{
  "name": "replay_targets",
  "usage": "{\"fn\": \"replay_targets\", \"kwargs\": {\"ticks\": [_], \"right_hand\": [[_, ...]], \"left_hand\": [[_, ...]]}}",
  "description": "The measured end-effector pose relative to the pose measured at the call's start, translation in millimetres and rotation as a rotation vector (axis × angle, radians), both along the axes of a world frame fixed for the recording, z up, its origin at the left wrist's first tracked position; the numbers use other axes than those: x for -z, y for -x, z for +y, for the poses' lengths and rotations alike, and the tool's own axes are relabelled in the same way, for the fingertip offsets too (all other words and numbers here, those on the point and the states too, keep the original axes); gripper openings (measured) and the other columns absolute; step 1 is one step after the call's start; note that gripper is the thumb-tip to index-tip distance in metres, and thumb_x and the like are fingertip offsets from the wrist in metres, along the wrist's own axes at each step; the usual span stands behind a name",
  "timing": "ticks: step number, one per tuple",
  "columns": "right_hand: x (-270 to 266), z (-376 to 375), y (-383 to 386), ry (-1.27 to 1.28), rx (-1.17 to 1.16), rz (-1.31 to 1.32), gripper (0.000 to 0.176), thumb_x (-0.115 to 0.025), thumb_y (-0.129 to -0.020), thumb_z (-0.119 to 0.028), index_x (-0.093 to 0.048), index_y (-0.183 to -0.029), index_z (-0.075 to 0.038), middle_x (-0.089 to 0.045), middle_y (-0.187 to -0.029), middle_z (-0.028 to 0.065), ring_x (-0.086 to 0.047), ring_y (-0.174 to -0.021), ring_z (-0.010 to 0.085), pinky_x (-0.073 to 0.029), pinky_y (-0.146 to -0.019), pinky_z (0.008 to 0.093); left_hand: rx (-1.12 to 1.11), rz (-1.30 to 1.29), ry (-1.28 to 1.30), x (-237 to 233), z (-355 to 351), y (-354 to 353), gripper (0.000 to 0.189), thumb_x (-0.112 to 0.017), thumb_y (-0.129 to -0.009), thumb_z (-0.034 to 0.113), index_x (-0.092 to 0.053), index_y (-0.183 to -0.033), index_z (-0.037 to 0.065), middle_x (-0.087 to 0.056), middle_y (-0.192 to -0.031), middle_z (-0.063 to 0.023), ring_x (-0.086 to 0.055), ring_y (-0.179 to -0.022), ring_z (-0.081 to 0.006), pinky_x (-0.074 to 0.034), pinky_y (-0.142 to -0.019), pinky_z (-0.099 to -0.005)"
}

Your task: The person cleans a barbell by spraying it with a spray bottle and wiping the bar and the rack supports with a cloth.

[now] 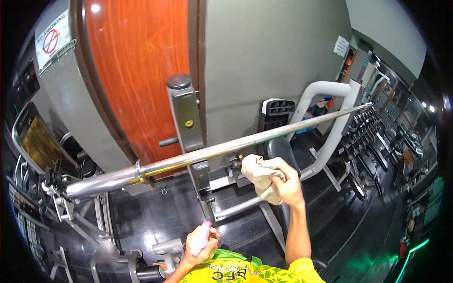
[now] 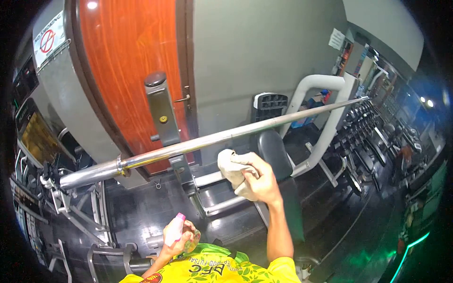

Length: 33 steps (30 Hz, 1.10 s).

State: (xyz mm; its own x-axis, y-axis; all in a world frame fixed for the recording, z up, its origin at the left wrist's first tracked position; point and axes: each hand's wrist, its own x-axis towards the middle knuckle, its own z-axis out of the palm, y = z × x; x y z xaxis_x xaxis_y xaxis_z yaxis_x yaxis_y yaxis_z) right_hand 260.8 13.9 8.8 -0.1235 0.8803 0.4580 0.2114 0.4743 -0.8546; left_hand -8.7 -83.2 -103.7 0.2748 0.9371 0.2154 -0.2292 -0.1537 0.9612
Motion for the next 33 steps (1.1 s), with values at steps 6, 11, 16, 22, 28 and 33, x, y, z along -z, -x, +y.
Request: {"fn": "replay_targets", "kwargs": {"ticks": [6,11,16,22,28,33], "right_hand": [[-87.2,37.8,-20.5,-0.052,-0.03,-0.393,0.023,-0.054,-0.076,0.003,-0.061,-0.097,-0.001,-0.064,-0.082,0.0087,-0.061,-0.079,0.0162,-0.047,-0.075,0.0285],[-63.7,115.8,-7.6,-0.259,0.3,-0.716,0.018,-0.063,-0.079,-0.012,-0.054,-0.093,-0.006,-0.062,-0.081,0.0141,-0.06,-0.081,0.0342,-0.048,-0.073,0.0411],[-24.4,123.2,3.0,-0.541,0.503,-0.622,0.02,-0.066,-0.076,-0.013,-0.057,-0.092,-0.007,-0.057,-0.094,0.0108,-0.059,-0.082,0.0275,-0.049,-0.07,0.04],[-15.4,91.8,2.6,-0.603,0.196,-0.92,0.057,-0.065,-0.073,-0.045,-0.055,-0.118,-0.011,-0.057,-0.112,0.0107,-0.05,-0.112,0.0298,-0.035,-0.098,0.0477],[-34.4,119.7,-13.1,-0.299,0.002,-0.836,0.042,-0.057,-0.083,-0.041,-0.059,-0.107,-0.008,-0.064,-0.096,0.0129,-0.06,-0.09,0.0316,-0.046,-0.081,0.0427],[-46.7,134.6,11.1,0.118,0.131,-1.02,0.041,-0.046,-0.09,-0.046,-0.062,-0.095,-0.009,-0.065,-0.077,0.0189,-0.063,-0.076,0.0374,-0.049,-0.068,0.0468]], "left_hand": [[0.034,0.018,-0.071,-13.8,15.3,-14.5,0.022,-0.061,-0.082,-0.001,-0.052,-0.102,-0.003,-0.063,-0.084,-0.0094,-0.059,-0.063,-0.0113,-0.049,-0.057,-0.0241],[0.059,-0.058,-0.047,-7.8,24.5,-25.5,0.023,-0.062,-0.082,0.0,-0.052,-0.102,-0.003,-0.063,-0.085,-0.0097,-0.06,-0.064,-0.0114,-0.05,-0.058,-0.0242],[0.066,-0.034,-0.067,-2.3,37.2,-30.9,0.026,-0.065,-0.082,0.005,-0.053,-0.103,-0.003,-0.064,-0.086,-0.0106,-0.061,-0.063,-0.0111,-0.05,-0.059,-0.0235],[0.153,-0.003,-0.04,-4.2,65.6,-43.7,0.025,-0.066,-0.082,0.007,-0.054,-0.101,-0.003,-0.065,-0.084,-0.0096,-0.061,-0.062,-0.0104,-0.05,-0.059,-0.0233],[0.218,0.007,-0.153,-8.8,90.2,-61.4,0.025,-0.067,-0.08,0.006,-0.055,-0.1,-0.003,-0.065,-0.082,-0.0102,-0.062,-0.063,-0.0113,-0.05,-0.061,-0.0243],[0.299,0.027,-0.181,-16.7,104.0,-65.2,0.024,-0.067,-0.08,0.004,-0.056,-0.099,-0.004,-0.064,-0.08,-0.01,-0.062,-0.063,-0.012,-0.051,-0.063,-0.0253]]}}
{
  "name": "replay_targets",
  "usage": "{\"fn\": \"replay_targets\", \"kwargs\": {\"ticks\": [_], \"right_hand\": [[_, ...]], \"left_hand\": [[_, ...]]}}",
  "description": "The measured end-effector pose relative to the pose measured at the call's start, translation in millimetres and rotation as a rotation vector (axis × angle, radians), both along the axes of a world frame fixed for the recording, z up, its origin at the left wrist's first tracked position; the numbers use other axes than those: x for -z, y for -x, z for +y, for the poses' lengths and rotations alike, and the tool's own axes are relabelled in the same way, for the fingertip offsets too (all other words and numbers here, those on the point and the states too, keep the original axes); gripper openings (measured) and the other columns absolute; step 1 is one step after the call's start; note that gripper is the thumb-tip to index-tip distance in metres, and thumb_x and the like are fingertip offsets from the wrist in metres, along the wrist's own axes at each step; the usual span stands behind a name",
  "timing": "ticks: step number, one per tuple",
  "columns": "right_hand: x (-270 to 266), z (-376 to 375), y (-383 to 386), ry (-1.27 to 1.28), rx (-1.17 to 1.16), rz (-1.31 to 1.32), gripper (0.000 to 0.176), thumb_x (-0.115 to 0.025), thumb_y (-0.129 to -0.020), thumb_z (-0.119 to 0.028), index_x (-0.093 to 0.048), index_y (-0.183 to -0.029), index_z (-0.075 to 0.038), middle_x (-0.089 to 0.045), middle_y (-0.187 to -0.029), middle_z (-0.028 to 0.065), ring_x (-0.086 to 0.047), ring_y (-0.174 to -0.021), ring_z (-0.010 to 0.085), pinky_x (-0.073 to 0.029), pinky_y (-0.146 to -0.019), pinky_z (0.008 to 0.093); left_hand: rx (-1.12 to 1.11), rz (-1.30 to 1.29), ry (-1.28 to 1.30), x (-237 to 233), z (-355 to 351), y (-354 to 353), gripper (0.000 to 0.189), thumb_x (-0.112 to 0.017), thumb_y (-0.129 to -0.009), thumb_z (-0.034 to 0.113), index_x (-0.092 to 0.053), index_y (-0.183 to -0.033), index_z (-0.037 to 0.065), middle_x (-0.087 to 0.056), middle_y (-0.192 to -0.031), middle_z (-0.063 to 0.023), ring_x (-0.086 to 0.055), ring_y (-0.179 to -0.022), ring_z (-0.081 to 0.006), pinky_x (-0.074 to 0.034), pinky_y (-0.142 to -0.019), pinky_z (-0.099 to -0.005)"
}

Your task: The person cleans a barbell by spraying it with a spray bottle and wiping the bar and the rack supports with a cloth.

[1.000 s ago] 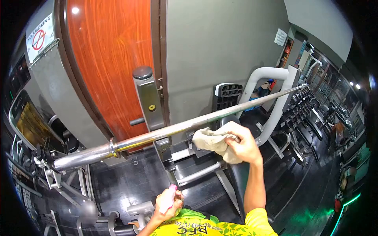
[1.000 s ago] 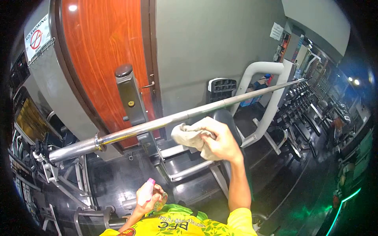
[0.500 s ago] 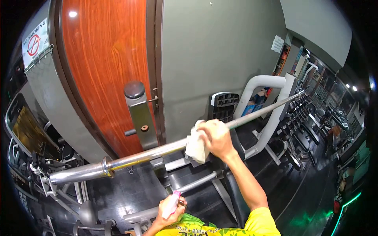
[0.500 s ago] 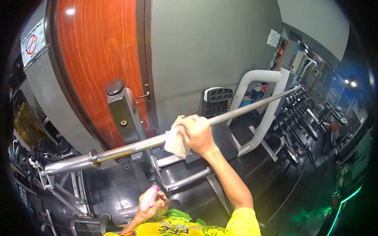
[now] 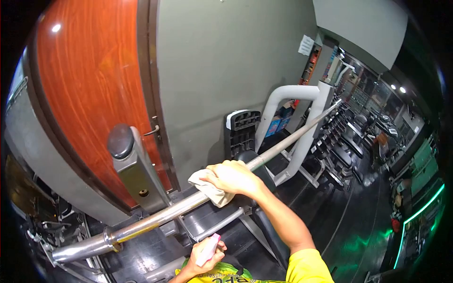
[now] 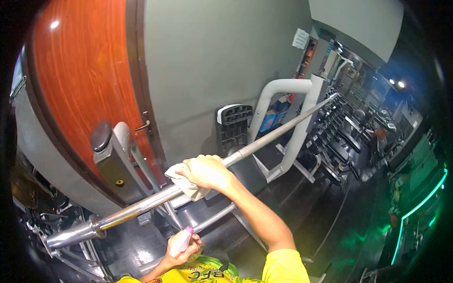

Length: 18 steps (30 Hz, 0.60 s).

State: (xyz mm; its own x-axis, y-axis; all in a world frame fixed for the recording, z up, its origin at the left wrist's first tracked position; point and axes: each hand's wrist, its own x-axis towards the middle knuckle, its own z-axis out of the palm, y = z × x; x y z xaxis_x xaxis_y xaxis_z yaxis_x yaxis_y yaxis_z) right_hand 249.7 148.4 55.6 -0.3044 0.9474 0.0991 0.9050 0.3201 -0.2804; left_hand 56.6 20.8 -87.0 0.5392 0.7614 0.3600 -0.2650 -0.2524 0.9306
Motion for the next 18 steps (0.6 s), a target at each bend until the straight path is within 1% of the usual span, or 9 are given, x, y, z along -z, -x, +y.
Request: {"fn": "replay_targets", "kwargs": {"ticks": [3,5,7,9,11,13,14,15,18], "right_hand": [[8.3,-16.8,4.5,-0.196,0.068,0.146,0.032,-0.053,-0.088,-0.036,-0.062,-0.094,-0.007,-0.066,-0.076,0.0156,-0.064,-0.074,0.0364,-0.049,-0.067,0.0467],[43.7,-28.1,-4.3,-0.731,-0.104,0.35,0.026,-0.06,-0.085,-0.027,-0.062,-0.095,-0.003,-0.065,-0.086,0.0149,-0.062,-0.085,0.0353,-0.048,-0.078,0.0439],[65.2,-47.8,-11.5,-0.728,-0.111,0.403,0.025,-0.063,-0.084,-0.022,-0.062,-0.099,-0.002,-0.064,-0.096,0.014,-0.059,-0.098,0.0303,-0.043,-0.09,0.0397],[77.0,-63.3,-18.4,-0.668,0.086,0.895,0.022,-0.055,-0.087,-0.015,-0.061,-0.102,0.001,-0.063,-0.105,0.0142,-0.059,-0.101,0.0252,-0.043,-0.094,0.0392],[70.6,-66.5,-38.2,-0.854,0.277,1.125,0.031,-0.049,-0.09,-0.016,-0.053,-0.115,0.001,-0.058,-0.115,0.0142,-0.055,-0.107,0.0239,-0.042,-0.096,0.0401],[51.7,-61.9,-52.4,-1.049,0.503,1.389,0.045,-0.05,-0.09,-0.023,-0.041,-0.127,0.001,-0.054,-0.117,0.0134,-0.055,-0.107,0.0253,-0.042,-0.097,0.0394],[38.6,-62.7,-58.6,-1.001,0.411,1.562,0.045,-0.053,-0.09,-0.026,-0.041,-0.123,0.004,-0.056,-0.109,0.015,-0.055,-0.104,0.0255,-0.043,-0.092,0.0422],[39.3,-45.2,-80.1,-1.074,0.21,1.142,0.035,-0.053,-0.089,-0.027,-0.053,-0.109,0.001,-0.059,-0.104,0.0147,-0.059,-0.096,0.0241,-0.044,-0.09,0.0407],[9.2,-21.0,-61.6,-0.556,0.021,0.289,0.024,-0.058,-0.081,-0.032,-0.06,-0.078,-0.008,-0.064,-0.083,0.0093,-0.062,-0.081,0.0249,-0.046,-0.084,0.0403]], "left_hand": [[0.042,-0.011,-0.01,1.6,7.2,-3.4,0.026,-0.067,-0.079,0.003,-0.055,-0.101,-0.005,-0.064,-0.08,-0.0104,-0.063,-0.064,-0.0129,-0.051,-0.065,-0.0264],[0.053,-0.013,-0.054,-1.2,10.8,-4.6,0.026,-0.067,-0.078,0.002,-0.055,-0.101,-0.005,-0.065,-0.081,-0.0109,-0.063,-0.064,-0.0133,-0.051,-0.065,-0.0265],[0.054,0.035,-0.084,4.2,13.0,-2.8,0.029,-0.067,-0.078,0.001,-0.055,-0.104,-0.005,-0.065,-0.083,-0.0116,-0.063,-0.064,-0.0131,-0.051,-0.065,-0.0263],[0.026,0.034,-0.037,6.9,15.1,-4.7,0.033,-0.067,-0.079,0.002,-0.054,-0.107,-0.005,-0.065,-0.084,-0.0118,-0.063,-0.064,-0.0131,-0.051,-0.064,-0.026],[-0.014,0.02,-0.061,3.8,14.3,-10.1,0.035,-0.068,-0.079,0.003,-0.053,-0.11,-0.005,-0.065,-0.083,-0.0115,-0.062,-0.064,-0.0128,-0.051,-0.062,-0.0252],[-0.064,-0.011,-0.046,3.0,16.1,-14.4,0.033,-0.067,-0.08,0.006,-0.053,-0.107,-0.005,-0.065,-0.081,-0.0114,-0.061,-0.061,-0.0124,-0.05,-0.061,-0.0247],[-0.075,-0.008,-0.047,2.8,16.5,-15.6,0.033,-0.067,-0.08,0.006,-0.053,-0.107,-0.005,-0.065,-0.081,-0.0114,-0.061,-0.061,-0.0124,-0.05,-0.061,-0.0247],[-0.076,-0.021,-0.015,3.3,16.3,-17.3,0.031,-0.067,-0.081,0.007,-0.053,-0.106,-0.005,-0.065,-0.081,-0.0112,-0.061,-0.06,-0.0122,-0.05,-0.061,-0.0245],[-0.098,0.001,0.026,1.6,14.3,-24.1,0.028,-0.066,-0.081,0.009,-0.054,-0.102,-0.005,-0.065,-0.08,-0.0107,-0.06,-0.059,-0.0118,-0.05,-0.06,-0.0244]]}}
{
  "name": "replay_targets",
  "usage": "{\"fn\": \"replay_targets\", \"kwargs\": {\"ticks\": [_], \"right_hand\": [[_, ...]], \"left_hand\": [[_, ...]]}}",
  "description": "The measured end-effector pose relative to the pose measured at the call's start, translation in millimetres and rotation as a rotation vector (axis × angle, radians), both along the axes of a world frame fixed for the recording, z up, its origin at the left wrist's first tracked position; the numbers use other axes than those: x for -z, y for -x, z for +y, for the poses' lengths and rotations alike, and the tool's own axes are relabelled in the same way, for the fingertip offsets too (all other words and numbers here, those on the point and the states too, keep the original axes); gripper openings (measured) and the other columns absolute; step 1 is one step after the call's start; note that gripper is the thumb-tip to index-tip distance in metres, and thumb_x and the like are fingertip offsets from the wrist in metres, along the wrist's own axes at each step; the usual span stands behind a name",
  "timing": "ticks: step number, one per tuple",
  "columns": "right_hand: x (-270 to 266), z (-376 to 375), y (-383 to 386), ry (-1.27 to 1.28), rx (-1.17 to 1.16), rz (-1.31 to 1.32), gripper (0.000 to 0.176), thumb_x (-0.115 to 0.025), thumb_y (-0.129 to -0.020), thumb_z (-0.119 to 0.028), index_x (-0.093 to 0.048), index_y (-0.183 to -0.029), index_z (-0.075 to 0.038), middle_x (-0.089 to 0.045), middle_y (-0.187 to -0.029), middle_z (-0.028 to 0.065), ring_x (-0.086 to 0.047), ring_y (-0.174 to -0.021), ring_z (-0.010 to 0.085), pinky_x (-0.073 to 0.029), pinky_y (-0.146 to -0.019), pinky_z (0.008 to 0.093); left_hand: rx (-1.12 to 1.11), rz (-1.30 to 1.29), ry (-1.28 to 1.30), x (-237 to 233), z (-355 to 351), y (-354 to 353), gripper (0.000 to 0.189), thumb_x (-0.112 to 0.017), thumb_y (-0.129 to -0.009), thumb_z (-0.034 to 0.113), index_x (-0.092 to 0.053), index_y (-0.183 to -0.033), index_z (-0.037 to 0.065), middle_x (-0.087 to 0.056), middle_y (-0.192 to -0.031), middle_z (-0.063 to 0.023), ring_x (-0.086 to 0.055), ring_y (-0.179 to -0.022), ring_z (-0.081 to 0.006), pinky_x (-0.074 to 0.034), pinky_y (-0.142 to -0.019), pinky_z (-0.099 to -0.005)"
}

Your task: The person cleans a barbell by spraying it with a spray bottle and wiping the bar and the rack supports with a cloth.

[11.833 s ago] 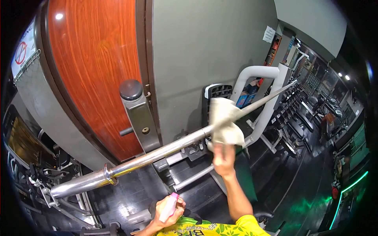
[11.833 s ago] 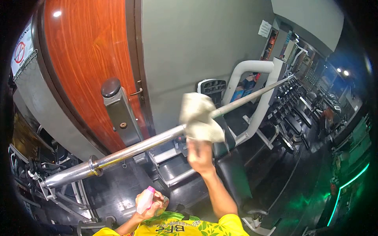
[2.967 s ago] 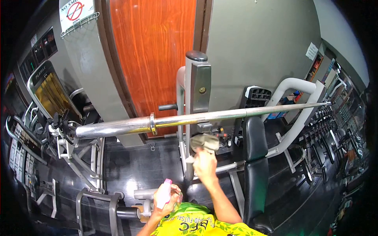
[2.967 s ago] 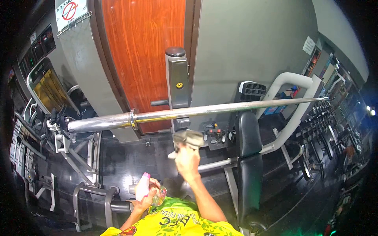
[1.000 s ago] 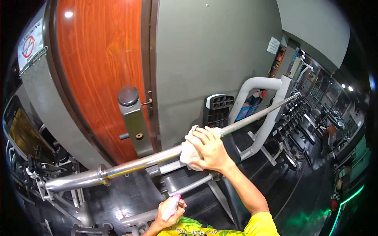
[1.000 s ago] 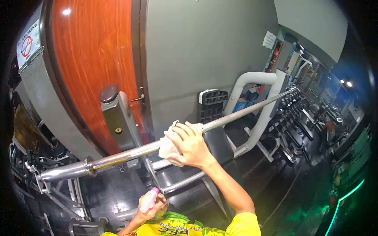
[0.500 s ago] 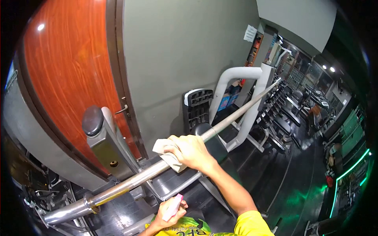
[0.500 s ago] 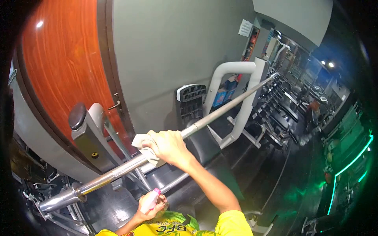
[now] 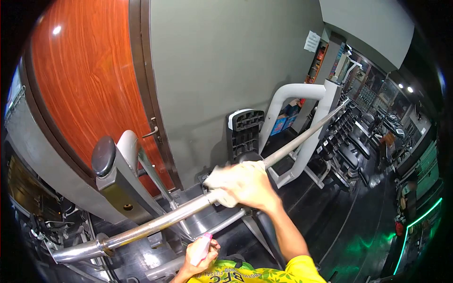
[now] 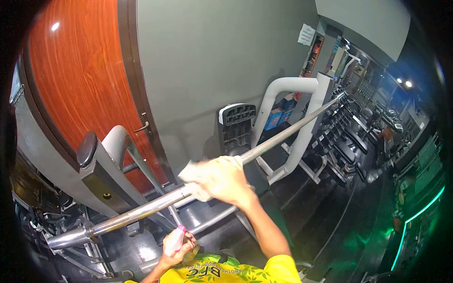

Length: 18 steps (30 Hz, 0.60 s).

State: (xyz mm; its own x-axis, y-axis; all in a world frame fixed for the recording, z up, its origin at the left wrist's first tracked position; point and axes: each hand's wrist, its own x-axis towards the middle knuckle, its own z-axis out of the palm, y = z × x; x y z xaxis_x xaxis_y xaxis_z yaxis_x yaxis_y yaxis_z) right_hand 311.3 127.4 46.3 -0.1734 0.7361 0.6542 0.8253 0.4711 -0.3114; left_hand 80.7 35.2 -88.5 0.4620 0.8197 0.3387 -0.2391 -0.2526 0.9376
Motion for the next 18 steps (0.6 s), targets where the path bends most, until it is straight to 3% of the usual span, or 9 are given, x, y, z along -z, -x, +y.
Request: {"fn": "replay_targets", "kwargs": {"ticks": [1,3,5,6,10,13,14,16,18], "right_hand": [[-2.4,3.7,8.0,0.146,0.092,-0.265,0.024,-0.059,-0.078,-0.033,-0.06,-0.07,-0.01,-0.064,-0.076,0.0075,-0.063,-0.078,0.0254,-0.047,-0.081,0.0407],[-14.1,19.4,1.9,0.258,0.045,-0.329,0.025,-0.057,-0.078,-0.035,-0.062,-0.075,-0.011,-0.065,-0.071,0.0068,-0.065,-0.079,0.0246,-0.048,-0.076,0.0427],[-27.0,36.3,1.5,0.628,-0.073,-0.61,0.036,-0.051,-0.083,-0.04,-0.066,-0.079,-0.007,-0.066,-0.073,0.0119,-0.066,-0.081,0.0278,-0.05,-0.073,0.043],[-30.8,49.0,2.5,0.858,-0.035,-0.516,0.045,-0.045,-0.086,-0.043,-0.068,-0.081,-0.005,-0.067,-0.077,0.0165,-0.066,-0.079,0.0329,-0.051,-0.071,0.0433],[-20.1,49.6,0.5,0.74,-0.132,-0.435,0.044,-0.045,-0.087,-0.042,-0.069,-0.084,-0.006,-0.065,-0.076,0.02,-0.065,-0.079,0.0343,-0.051,-0.072,0.0427],[31.2,3.5,-1.5,-0.232,-0.034,0.01,0.018,-0.059,-0.078,-0.015,-0.068,-0.093,-0.01,-0.068,-0.094,0.0106,-0.063,-0.096,0.0247,-0.044,-0.088,0.0414],[56.9,-3.6,-2.9,-0.324,-0.046,0.094,0.03,-0.057,-0.086,-0.032,-0.067,-0.088,-0.004,-0.066,-0.096,0.0127,-0.061,-0.097,0.0323,-0.042,-0.091,0.0448],[118.9,-26.1,-5.4,-0.369,0.004,0.343,0.027,-0.055,-0.089,-0.023,-0.061,-0.101,0.001,-0.066,-0.101,0.0159,-0.063,-0.096,0.0298,-0.045,-0.091,0.0426],[161.4,-36.5,19.5,-0.075,0.186,1.068,0.036,-0.05,-0.094,-0.032,-0.055,-0.108,0.001,-0.065,-0.096,0.0098,-0.063,-0.087,0.0242,-0.048,-0.084,0.0325]], "left_hand": [[-0.012,0.038,0.003,-0.7,0.9,-1.6,0.026,-0.066,-0.081,0.009,-0.054,-0.101,-0.005,-0.064,-0.08,-0.0104,-0.06,-0.059,-0.0117,-0.05,-0.06,-0.0245],[-0.014,0.047,0.002,-0.9,3.4,-5.1,0.026,-0.066,-0.081,0.009,-0.055,-0.1,-0.005,-0.064,-0.08,-0.0102,-0.06,-0.059,-0.0115,-0.05,-0.06,-0.0245],[-0.008,0.068,0.02,1.1,-1.2,-4.8,0.026,-0.066,-0.081,0.008,-0.055,-0.1,-0.005,-0.064,-0.08,-0.01,-0.06,-0.059,-0.0114,-0.05,-0.06,-0.0244],[-0.016,0.058,-0.007,2.4,0.9,-6.4,0.026,-0.066,-0.081,0.008,-0.055,-0.1,-0.005,-0.064,-0.079,-0.0099,-0.06,-0.059,-0.0114,-0.05,-0.061,-0.0247],[-0.034,-0.008,0.043,-3.9,-3.6,-10.8,0.025,-0.066,-0.081,0.008,-0.055,-0.099,-0.005,-0.064,-0.075,-0.0095,-0.06,-0.059,-0.0119,-0.051,-0.062,-0.0262],[-0.048,-0.062,0.04,0.8,-3.2,-9.0,0.026,-0.067,-0.081,0.01,-0.054,-0.099,-0.005,-0.063,-0.074,-0.0093,-0.06,-0.059,-0.0118,-0.051,-0.062,-0.0264],[-0.06,-0.045,-0.027,2.9,-3.0,-6.7,0.027,-0.067,-0.082,0.01,-0.054,-0.099,-0.005,-0.063,-0.073,-0.0088,-0.059,-0.059,-0.0116,-0.051,-0.063,-0.0265],[-0.067,0.006,-0.003,1.2,-6.2,2.1,0.028,-0.067,-0.082,0.01,-0.054,-0.1,-0.006,-0.061,-0.07,-0.0082,-0.059,-0.059,-0.0115,-0.051,-0.065,-0.0268],[-0.076,0.053,0.022,-1.8,-8.7,5.2,0.029,-0.068,-0.082,0.011,-0.053,-0.1,-0.006,-0.06,-0.067,-0.0076,-0.059,-0.059,-0.0113,-0.051,-0.067,-0.027]]}}
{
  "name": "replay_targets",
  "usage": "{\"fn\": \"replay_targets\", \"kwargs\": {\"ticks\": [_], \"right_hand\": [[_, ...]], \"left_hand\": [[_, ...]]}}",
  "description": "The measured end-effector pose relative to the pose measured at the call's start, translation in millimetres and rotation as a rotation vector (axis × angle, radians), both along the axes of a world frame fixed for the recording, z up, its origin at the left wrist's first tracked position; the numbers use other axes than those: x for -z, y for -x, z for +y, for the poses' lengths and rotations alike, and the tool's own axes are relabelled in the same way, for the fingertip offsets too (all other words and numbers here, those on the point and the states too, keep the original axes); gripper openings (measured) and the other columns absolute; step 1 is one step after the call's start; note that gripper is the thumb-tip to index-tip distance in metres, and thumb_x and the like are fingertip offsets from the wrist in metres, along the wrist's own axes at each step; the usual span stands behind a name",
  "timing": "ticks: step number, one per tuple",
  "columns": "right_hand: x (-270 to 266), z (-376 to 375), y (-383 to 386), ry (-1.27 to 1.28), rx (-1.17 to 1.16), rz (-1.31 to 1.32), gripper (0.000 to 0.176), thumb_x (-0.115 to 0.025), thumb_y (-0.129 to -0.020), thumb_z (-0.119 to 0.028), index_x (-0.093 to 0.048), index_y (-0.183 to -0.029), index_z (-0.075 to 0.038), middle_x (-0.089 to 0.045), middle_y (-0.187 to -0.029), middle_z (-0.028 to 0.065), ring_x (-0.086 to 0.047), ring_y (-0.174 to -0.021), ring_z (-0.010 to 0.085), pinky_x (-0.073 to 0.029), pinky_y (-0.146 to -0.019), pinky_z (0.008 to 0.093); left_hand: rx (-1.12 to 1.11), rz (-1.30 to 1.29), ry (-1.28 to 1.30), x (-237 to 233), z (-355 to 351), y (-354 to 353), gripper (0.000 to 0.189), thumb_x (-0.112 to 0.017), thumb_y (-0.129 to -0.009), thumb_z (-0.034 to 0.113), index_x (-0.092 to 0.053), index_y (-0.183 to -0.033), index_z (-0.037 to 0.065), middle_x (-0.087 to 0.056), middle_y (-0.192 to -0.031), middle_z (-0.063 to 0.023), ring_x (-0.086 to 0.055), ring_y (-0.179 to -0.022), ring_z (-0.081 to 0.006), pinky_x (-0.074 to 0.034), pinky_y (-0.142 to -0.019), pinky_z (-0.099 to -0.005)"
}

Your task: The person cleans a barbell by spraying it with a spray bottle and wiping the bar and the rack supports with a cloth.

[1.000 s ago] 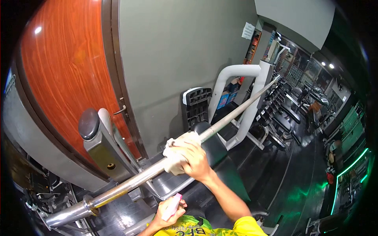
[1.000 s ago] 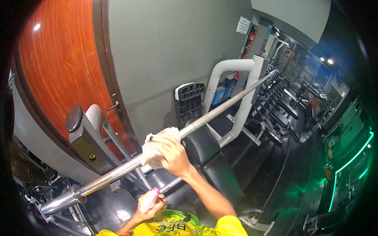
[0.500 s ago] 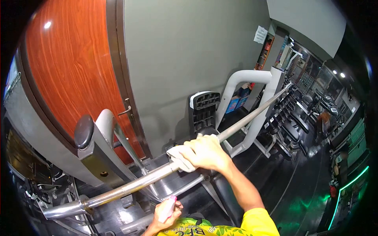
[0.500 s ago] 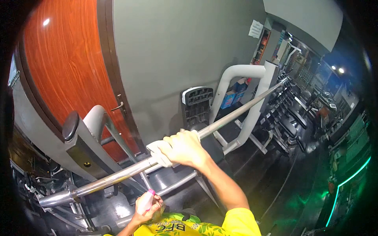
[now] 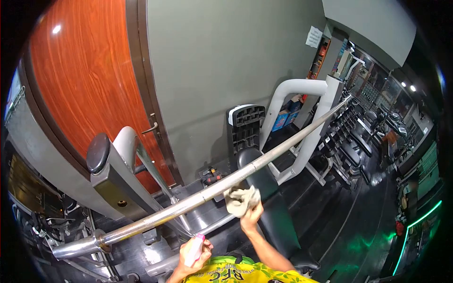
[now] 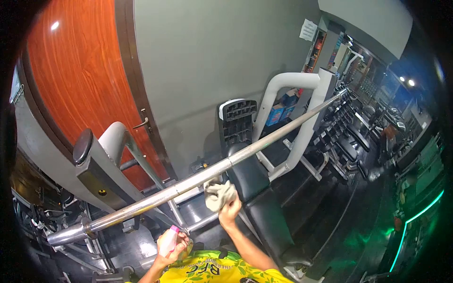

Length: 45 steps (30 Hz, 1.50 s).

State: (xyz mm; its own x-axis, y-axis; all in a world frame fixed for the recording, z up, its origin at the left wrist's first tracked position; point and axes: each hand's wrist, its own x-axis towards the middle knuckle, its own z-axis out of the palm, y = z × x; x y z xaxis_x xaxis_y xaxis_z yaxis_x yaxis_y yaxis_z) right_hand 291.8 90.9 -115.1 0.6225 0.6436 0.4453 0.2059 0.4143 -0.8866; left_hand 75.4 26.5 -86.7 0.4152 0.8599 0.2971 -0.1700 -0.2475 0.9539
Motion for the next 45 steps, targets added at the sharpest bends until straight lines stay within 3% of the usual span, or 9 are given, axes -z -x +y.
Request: {"fn": "replay_targets", "kwargs": {"ticks": [3,5,7,9,17,23,29,35,45], "right_hand": [[17.0,19.6,-0.8,0.028,-0.512,1.056,0.051,-0.049,-0.092,-0.045,-0.045,-0.123,-0.004,-0.058,-0.105,0.005,-0.054,-0.103,0.0165,-0.045,-0.09,0.0344],[-22.0,38.0,12.5,-0.175,-0.376,0.188,0.031,-0.044,-0.096,-0.034,-0.053,-0.114,-0.011,-0.059,-0.105,0.0021,-0.055,-0.101,0.0166,-0.046,-0.089,0.0319],[-69.6,55.8,11.6,-0.219,-0.838,1.294,0.037,-0.044,-0.093,-0.043,-0.054,-0.112,-0.013,-0.059,-0.105,0.0013,-0.056,-0.1,0.0197,-0.046,-0.091,0.038],[-73.7,73.1,15.0,-0.563,-1.373,1.213,0.04,-0.046,-0.091,-0.045,-0.054,-0.113,-0.013,-0.06,-0.108,0.0021,-0.056,-0.103,0.0207,-0.043,-0.095,0.0429],[20.5,20.6,17.1,-0.385,-1.123,1.29,0.022,-0.045,-0.093,-0.025,-0.055,-0.108,-0.011,-0.058,-0.093,0.0018,-0.059,-0.086,0.013,-0.051,-0.076,0.031],[-60.3,-18.1,38.9,-0.258,0.029,0.686,0.016,-0.05,-0.089,-0.009,-0.052,-0.104,-0.005,-0.058,-0.092,0.0051,-0.059,-0.086,0.016,-0.052,-0.072,0.0274],[-138.2,34.5,1.9,0.098,-0.026,-1.143,0.027,-0.054,-0.084,-0.028,-0.067,-0.086,-0.004,-0.065,-0.095,0.0172,-0.062,-0.093,0.0269,-0.039,-0.094,0.0449],[-179.0,68.3,-2.2,0.816,-0.436,-1.383,0.04,-0.042,-0.086,-0.036,-0.07,-0.075,-0.01,-0.064,-0.065,0.015,-0.065,-0.072,0.0284,-0.047,-0.079,0.0375],[-83.2,17.8,24.2,-0.239,0.145,-0.904,0.019,-0.063,-0.074,-0.015,-0.066,-0.092,-0.009,-0.067,-0.097,0.0041,-0.059,-0.1,0.0244,-0.041,-0.091,0.0429]], "left_hand": [[-0.017,-0.007,-0.006,-4.1,-1.1,1.9,0.027,-0.067,-0.082,0.009,-0.053,-0.1,-0.006,-0.057,-0.062,-0.0062,-0.058,-0.058,-0.0116,-0.051,-0.071,-0.0289],[0.019,-0.078,-0.002,-4.2,-2.0,2.3,0.025,-0.065,-0.083,0.007,-0.053,-0.1,-0.006,-0.058,-0.062,-0.0062,-0.057,-0.057,-0.0118,-0.051,-0.071,-0.0297],[0.029,-0.086,-0.011,-3.5,-4.0,3.0,0.023,-0.064,-0.083,0.005,-0.053,-0.099,-0.006,-0.057,-0.061,-0.0052,-0.056,-0.056,-0.0115,-0.051,-0.072,-0.0306],[0.032,-0.11,0.002,-5.6,-7.2,2.7,0.023,-0.064,-0.083,0.005,-0.053,-0.099,-0.006,-0.056,-0.061,-0.0047,-0.055,-0.056,-0.0115,-0.051,-0.072,-0.0305],[0.061,-0.114,-0.005,-2.7,-5.1,5.0,0.022,-0.063,-0.083,0.004,-0.053,-0.099,-0.007,-0.057,-0.063,-0.0054,-0.056,-0.057,-0.0118,-0.051,-0.072,-0.0301],[0.052,-0.028,-0.05,-5.5,3.8,5.2,0.025,-0.065,-0.082,0.008,-0.054,-0.099,-0.006,-0.059,-0.066,-0.0069,-0.059,-0.059,-0.0132,-0.051,-0.07,-0.0289],[0.04,-0.021,-0.124,6.6,8.6,6.1,0.029,-0.067,-0.081,0.011,-0.054,-0.1,-0.006,-0.061,-0.069,-0.009,-0.063,-0.063,-0.0157,-0.052,-0.064,-0.028],[0.047,-0.015,-0.109,-2.8,3.9,7.6,0.027,-0.067,-0.081,0.01,-0.054,-0.099,-0.006,-0.059,-0.067,-0.0085,-0.063,-0.068,-0.0171,-0.052,-0.067,-0.0277],[0.007,-0.053,-0.022,0.2,-9.2,21.6,0.025,-0.067,-0.082,0.01,-0.054,-0.099,-0.004,-0.063,-0.078,-0.0114,-0.061,-0.062,-0.0133,-0.05,-0.06,-0.0252]]}}
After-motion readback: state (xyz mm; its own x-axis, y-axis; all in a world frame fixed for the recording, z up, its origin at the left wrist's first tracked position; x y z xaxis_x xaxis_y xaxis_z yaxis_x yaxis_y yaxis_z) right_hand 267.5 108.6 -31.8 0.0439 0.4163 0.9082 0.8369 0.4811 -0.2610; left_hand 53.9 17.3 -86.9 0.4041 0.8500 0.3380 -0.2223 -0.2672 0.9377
